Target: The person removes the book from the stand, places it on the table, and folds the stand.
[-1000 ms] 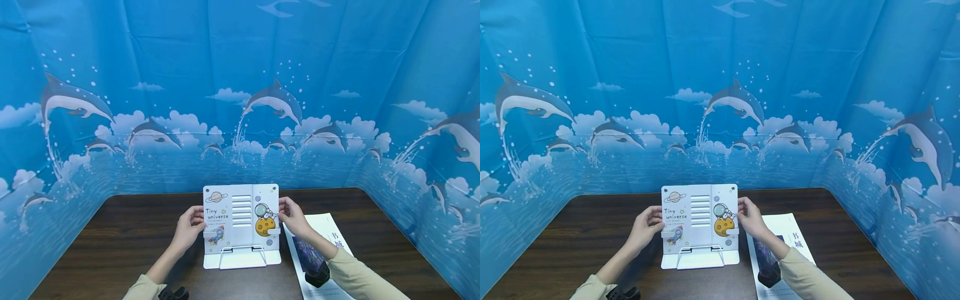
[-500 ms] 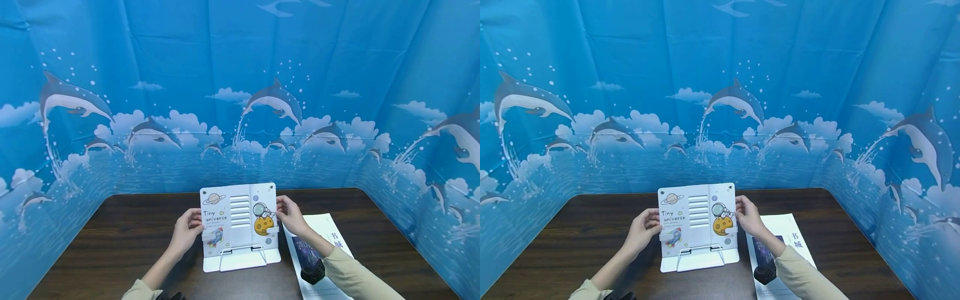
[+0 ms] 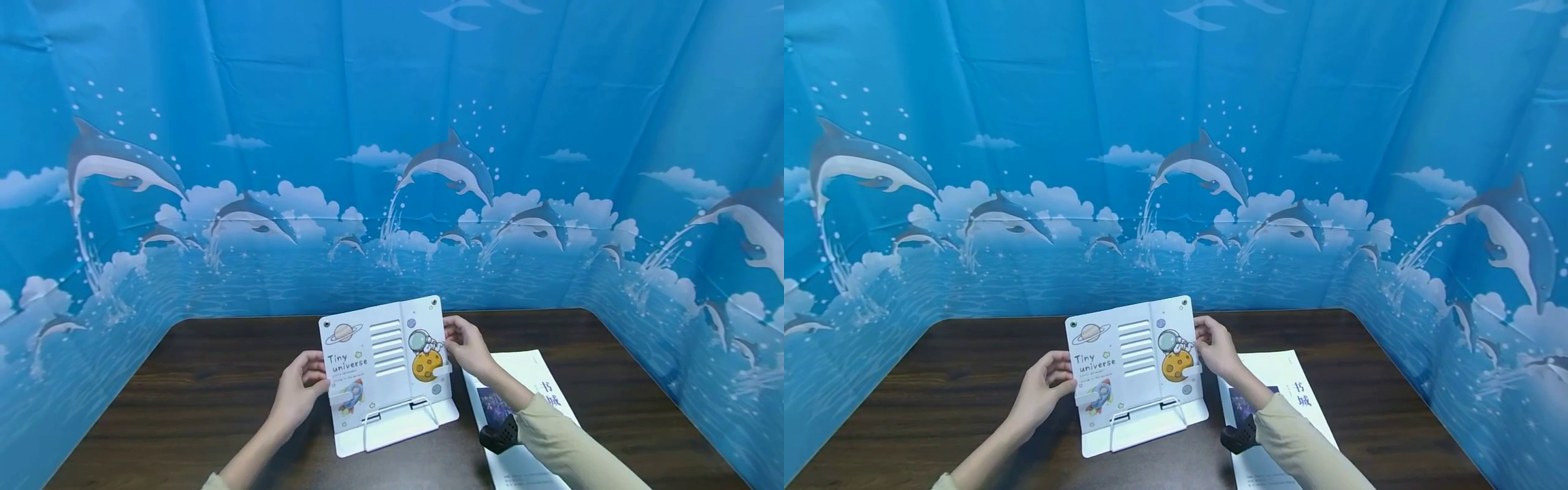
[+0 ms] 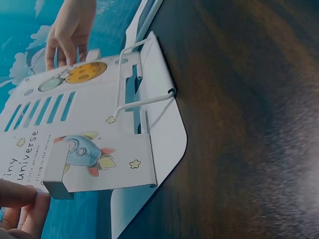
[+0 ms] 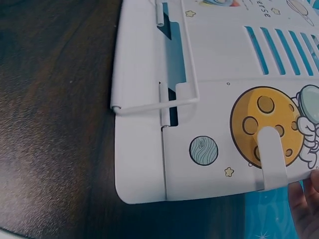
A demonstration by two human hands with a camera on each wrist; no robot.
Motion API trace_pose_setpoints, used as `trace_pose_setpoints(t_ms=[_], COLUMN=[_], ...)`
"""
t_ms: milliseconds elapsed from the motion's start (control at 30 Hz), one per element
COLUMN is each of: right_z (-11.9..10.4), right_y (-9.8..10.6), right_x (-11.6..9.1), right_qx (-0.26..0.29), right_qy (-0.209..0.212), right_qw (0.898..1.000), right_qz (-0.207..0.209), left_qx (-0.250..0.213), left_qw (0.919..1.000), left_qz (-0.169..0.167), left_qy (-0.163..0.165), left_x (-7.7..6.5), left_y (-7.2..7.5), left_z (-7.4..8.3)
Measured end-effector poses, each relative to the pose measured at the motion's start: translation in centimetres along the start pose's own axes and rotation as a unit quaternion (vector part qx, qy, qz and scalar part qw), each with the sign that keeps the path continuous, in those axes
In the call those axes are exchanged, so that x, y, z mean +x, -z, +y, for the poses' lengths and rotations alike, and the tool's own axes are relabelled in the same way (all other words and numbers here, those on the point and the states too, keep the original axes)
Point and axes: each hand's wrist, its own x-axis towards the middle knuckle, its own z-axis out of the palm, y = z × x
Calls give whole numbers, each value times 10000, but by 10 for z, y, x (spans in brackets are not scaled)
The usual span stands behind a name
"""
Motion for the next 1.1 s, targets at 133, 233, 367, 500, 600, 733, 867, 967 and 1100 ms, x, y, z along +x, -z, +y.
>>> trace_pose_setpoints(t_ms=[133, 233, 367, 500, 600, 733, 867, 967, 1100], right_z=[0, 1, 2, 2, 3, 5, 6, 5, -1], right_y=[-1, -3, -5, -7, -9, -11, -14, -15, -15], right_x=[3, 6, 10, 12, 13, 16, 18, 19, 18], right_qx=[82, 133, 200, 227, 250, 261, 286, 327, 378], right_qy=[-78, -180, -253, -222, -201, -213, -283, -337, -366], right_qw=[9999, 9997, 9994, 9994, 9994, 9994, 9991, 9988, 9986], right_qz=[39, 70, 89, 107, 124, 127, 119, 107, 108], left_qx=[-92, -133, -182, -249, -306, -407, -479, -550, -649], left_qw=[10000, 9999, 9996, 9992, 9988, 9983, 9983, 9980, 9972], left_qz=[5, 12, 29, 21, -6, -40, -62, -56, -55], left_qy=[14, 76, 205, 313, 371, 409, 333, 290, 354], left_x=[-5, -7, -11, -14, -17, -21, -26, -30, -33], left_y=[-1, -1, -1, -2, -3, -4, -5, -6, -8], left_z=[1, 1, 1, 2, 4, 6, 7, 7, 6])
